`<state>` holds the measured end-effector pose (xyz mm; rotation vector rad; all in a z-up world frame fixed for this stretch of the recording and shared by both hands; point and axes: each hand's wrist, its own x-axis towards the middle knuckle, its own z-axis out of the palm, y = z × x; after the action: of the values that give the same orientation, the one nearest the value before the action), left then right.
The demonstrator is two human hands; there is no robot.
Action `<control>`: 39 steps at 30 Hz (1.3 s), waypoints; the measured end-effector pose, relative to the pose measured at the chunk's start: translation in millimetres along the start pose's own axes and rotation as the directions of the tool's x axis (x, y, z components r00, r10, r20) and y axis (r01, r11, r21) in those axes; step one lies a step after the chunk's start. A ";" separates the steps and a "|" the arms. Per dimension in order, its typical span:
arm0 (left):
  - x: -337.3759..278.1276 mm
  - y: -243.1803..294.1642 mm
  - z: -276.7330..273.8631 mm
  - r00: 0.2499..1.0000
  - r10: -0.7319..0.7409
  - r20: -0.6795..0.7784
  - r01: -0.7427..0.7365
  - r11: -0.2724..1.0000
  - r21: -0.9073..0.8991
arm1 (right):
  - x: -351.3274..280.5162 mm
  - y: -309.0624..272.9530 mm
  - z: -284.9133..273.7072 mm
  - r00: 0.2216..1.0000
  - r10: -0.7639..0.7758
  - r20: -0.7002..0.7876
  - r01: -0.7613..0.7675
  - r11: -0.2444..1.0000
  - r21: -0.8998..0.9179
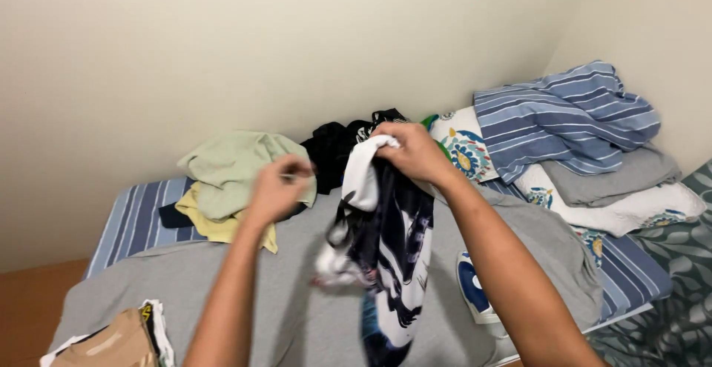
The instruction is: The person irons a white graphic t-shirt and a black t-shirt on a bed using a blue and white iron. They smooth the fabric, iron the shirts, and then fold them neatly.
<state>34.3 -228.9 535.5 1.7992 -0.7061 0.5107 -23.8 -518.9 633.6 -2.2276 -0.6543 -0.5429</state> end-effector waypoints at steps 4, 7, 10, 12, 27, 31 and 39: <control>-8.2 79.6 24.8 0.988 0.120 0.094 -0.117 0.992 -0.039 | 5.1 -18.3 21.3 0.999 -0.032 0.030 0.032 0.999 0.003; -6.9 75.0 31.4 0.974 -0.154 0.166 0.165 0.985 -0.051 | 2.0 -37.0 18.1 1.000 -0.024 0.012 0.025 0.999 -0.041; 1.2 54.4 32.6 0.998 -0.057 0.035 0.057 0.998 -0.011 | -10.3 -48.3 6.9 0.995 -0.092 -0.041 0.073 0.936 -0.346; 10.6 51.8 25.7 0.997 -0.024 0.071 0.027 0.999 -0.032 | -18.3 -33.5 2.1 0.975 0.215 0.063 -0.125 0.755 -0.644; 37.8 40.9 71.9 0.949 0.112 0.294 -0.163 0.974 0.155 | -33.0 72.1 56.7 0.969 0.002 -0.247 0.118 0.874 0.471; 47.0 65.2 55.1 0.960 0.176 0.219 -0.118 0.960 -0.253 | -65.8 93.7 77.6 0.968 0.243 0.066 -0.234 0.770 0.594; 24.9 38.0 22.0 0.988 -0.062 0.140 0.073 0.995 -0.074 | -105.0 168.4 93.3 0.924 0.042 0.380 -0.099 0.986 0.132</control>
<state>26.7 -264.2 570.7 1.7895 -0.7465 0.3110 11.8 -579.5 425.9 -2.2192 -0.7755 -0.0214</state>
